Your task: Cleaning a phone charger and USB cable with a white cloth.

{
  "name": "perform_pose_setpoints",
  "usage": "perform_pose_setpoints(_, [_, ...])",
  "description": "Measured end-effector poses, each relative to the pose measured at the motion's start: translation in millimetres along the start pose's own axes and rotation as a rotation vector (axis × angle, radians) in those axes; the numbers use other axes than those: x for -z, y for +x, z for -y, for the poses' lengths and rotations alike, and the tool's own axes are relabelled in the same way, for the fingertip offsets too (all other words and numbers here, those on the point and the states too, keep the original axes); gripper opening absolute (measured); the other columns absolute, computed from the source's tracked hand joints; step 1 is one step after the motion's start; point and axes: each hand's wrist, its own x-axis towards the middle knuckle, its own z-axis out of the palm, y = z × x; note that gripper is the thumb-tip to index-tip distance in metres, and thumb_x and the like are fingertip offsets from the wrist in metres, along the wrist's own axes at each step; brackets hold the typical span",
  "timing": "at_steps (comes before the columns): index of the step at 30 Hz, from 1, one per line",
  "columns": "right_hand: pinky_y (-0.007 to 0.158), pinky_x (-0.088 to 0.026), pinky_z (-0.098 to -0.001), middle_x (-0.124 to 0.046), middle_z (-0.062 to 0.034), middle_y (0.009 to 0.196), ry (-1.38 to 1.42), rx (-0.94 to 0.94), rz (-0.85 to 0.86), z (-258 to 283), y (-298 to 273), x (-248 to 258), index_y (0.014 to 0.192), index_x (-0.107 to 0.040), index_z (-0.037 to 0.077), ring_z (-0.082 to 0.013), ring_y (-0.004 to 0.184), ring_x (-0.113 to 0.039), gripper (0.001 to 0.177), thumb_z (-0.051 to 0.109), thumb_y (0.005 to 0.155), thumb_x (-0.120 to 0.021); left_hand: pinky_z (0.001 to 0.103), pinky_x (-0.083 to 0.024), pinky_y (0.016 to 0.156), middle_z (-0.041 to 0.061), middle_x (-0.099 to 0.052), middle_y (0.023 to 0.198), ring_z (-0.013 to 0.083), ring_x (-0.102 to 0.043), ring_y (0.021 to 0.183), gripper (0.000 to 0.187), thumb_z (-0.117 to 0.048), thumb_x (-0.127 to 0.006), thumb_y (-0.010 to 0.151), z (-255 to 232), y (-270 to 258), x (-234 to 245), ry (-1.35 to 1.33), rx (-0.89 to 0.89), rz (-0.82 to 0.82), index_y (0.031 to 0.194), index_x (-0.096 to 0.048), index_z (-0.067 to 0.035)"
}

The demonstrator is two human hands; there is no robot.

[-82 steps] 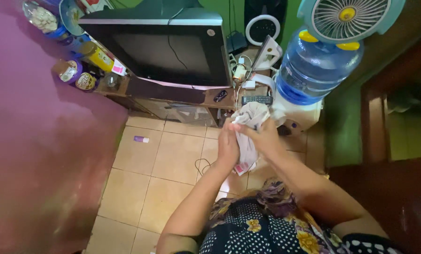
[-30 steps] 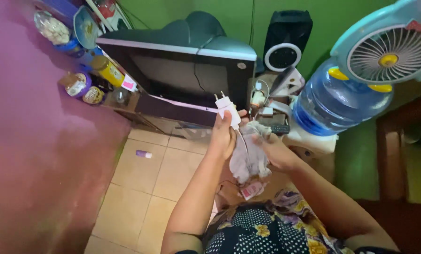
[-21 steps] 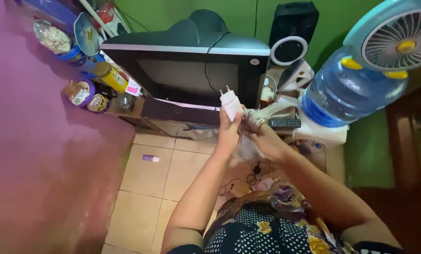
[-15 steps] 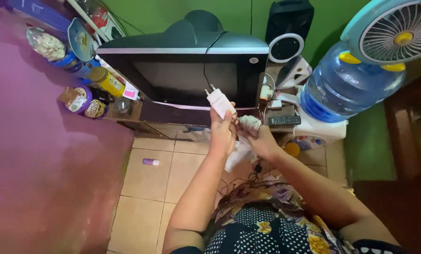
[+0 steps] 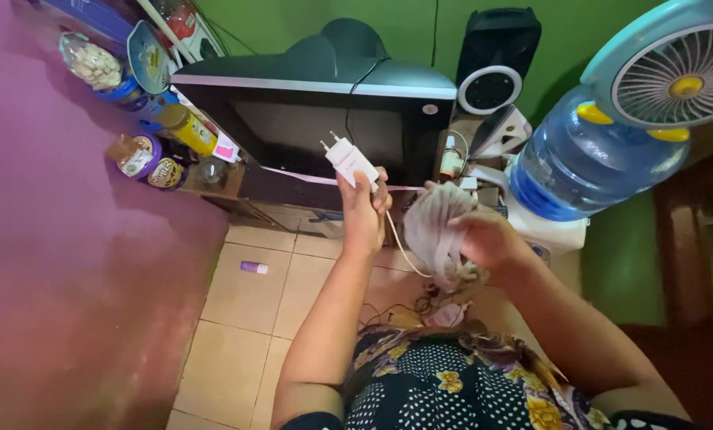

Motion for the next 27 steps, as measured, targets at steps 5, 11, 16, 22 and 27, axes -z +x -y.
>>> perform_pose_setpoints(5, [0.091, -0.055, -0.0339, -0.069, -0.0065, 0.114, -0.176, -0.097, -0.01, 56, 10, -40, 0.13, -0.057, -0.001, -0.017, 0.103, -0.067, 0.052, 0.001, 0.082, -0.077, 0.021, -0.035, 0.058, 0.005, -0.059, 0.102, 0.0051, -0.04, 0.065, 0.043, -0.039, -0.055, 0.109, 26, 0, -27, 0.229, -0.11, 0.088, 0.14, -0.037, -0.015])
perform_pose_setpoints(11, [0.084, -0.056, -0.032, -0.073, -0.0043, 0.101, -0.465, -0.016, -0.195, 21, 13, -24, 0.119, -0.065, 0.003, -0.0138, 0.092, -0.067, 0.037, 0.004, 0.083, -0.076, 0.021, -0.035, 0.056, 0.004, -0.06, 0.099, 0.0051, -0.041, 0.063, 0.044, -0.04, -0.057, 0.107, 17, 2, -54, 0.298, -0.094, 0.11, 0.134, -0.039, -0.011])
perform_pose_setpoints(16, [0.079, -0.055, -0.0311, -0.074, -0.0036, 0.093, -0.651, 0.072, -0.21, 5, 3, -1, 0.112, -0.066, 0.004, -0.0132, 0.082, -0.066, 0.027, 0.012, 0.089, -0.077, 0.021, -0.033, 0.053, 0.006, -0.06, 0.099, 0.0045, -0.039, 0.061, 0.046, -0.04, -0.058, 0.106, 11, 11, -66, 0.292, -0.073, 0.115, 0.136, -0.039, -0.012])
perform_pose_setpoints(22, [0.082, -0.054, -0.0333, -0.068, -0.0086, 0.094, -0.675, 0.169, -0.101, -39, -14, 32, 0.103, -0.068, 0.003, -0.0195, 0.087, -0.066, 0.017, 0.013, 0.09, -0.074, 0.024, -0.036, 0.058, 0.011, -0.062, 0.109, 0.0082, -0.043, 0.067, 0.045, -0.036, -0.058, 0.111, -31, 22, -59, 0.034, -0.119, 0.079, 0.143, -0.035, -0.013])
perform_pose_setpoints(27, [0.078, -0.053, -0.0378, -0.066, -0.0117, 0.09, -0.732, 0.111, -0.228, 0, -12, 22, 0.101, -0.066, 0.002, -0.0278, 0.081, -0.06, 0.017, 0.013, 0.092, -0.075, 0.025, -0.045, 0.063, 0.011, -0.066, 0.118, 0.0107, -0.053, 0.07, 0.047, -0.025, -0.054, 0.1, -44, 12, -63, -0.215, 0.139, -0.022, 0.145, -0.042, -0.021])
